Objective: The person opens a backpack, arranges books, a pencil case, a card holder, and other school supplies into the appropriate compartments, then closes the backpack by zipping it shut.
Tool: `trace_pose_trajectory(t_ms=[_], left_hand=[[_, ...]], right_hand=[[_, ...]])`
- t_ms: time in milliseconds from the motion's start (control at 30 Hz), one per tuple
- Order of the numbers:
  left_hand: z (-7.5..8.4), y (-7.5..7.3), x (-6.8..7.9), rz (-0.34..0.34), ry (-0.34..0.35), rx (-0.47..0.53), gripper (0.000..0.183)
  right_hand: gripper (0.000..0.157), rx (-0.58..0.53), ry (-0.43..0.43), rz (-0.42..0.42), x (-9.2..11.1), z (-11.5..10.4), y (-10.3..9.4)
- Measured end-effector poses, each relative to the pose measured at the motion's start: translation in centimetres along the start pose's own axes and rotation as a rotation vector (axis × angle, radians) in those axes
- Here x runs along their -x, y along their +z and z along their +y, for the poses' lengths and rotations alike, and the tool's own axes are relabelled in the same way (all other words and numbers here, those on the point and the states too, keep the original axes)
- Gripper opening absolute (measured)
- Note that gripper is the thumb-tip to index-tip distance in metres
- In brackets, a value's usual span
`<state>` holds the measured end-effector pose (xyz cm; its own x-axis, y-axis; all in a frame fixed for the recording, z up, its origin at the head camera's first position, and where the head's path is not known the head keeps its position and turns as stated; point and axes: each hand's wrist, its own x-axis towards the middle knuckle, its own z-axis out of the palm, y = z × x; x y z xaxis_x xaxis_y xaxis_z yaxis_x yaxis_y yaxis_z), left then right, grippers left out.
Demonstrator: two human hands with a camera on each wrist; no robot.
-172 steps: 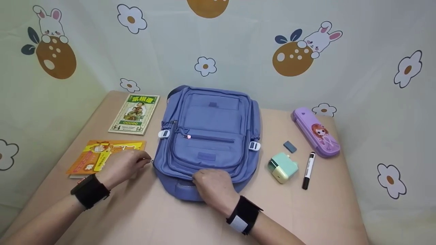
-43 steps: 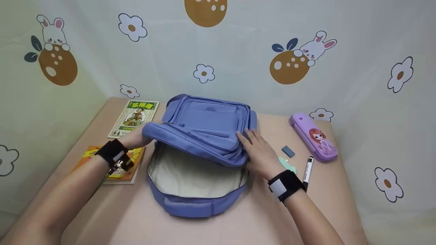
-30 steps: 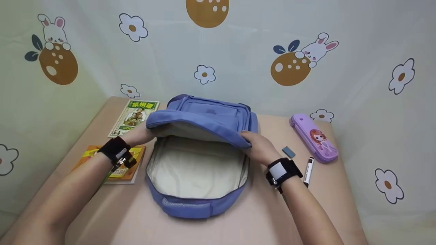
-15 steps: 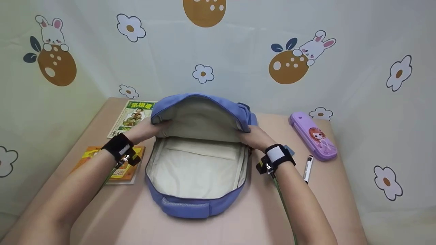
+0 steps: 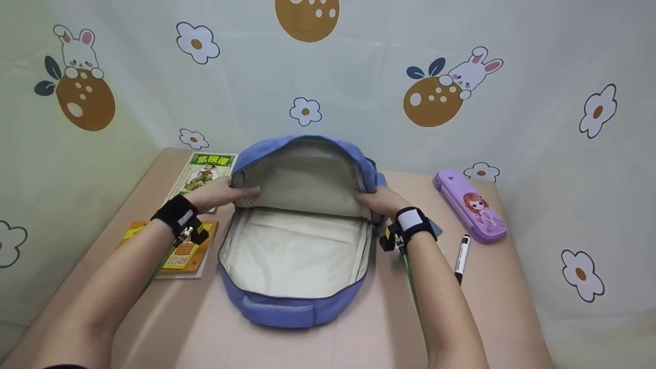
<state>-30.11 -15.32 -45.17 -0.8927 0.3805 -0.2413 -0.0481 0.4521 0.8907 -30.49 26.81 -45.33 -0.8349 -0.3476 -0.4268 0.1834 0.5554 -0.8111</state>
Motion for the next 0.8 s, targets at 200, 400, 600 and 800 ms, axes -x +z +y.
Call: trace_pose_trajectory(t_ms=[200,400,600,800], left_hand=[[-0.7,-0.1,0.5,-0.012,0.001,-0.039,0.055],[-0.3,0.6,0.1,0.068,0.017,0.035,0.064],[-0.1,1.1,-0.3,0.102,-0.065,0.11,0.065],[0.5,1.1,-0.3,0.093,-0.099,0.114,0.058]], right_hand=[[0.083,-0.022,0.017,-0.008,-0.1,0.1,-0.1],[0.086,-0.024,0.021,0.001,-0.2,0.1,0.1],[0.086,-0.009,0.039,0.025,-0.3,0.1,0.2],[0.085,0.017,0.049,0.064,-0.3,0.0,0.1]])
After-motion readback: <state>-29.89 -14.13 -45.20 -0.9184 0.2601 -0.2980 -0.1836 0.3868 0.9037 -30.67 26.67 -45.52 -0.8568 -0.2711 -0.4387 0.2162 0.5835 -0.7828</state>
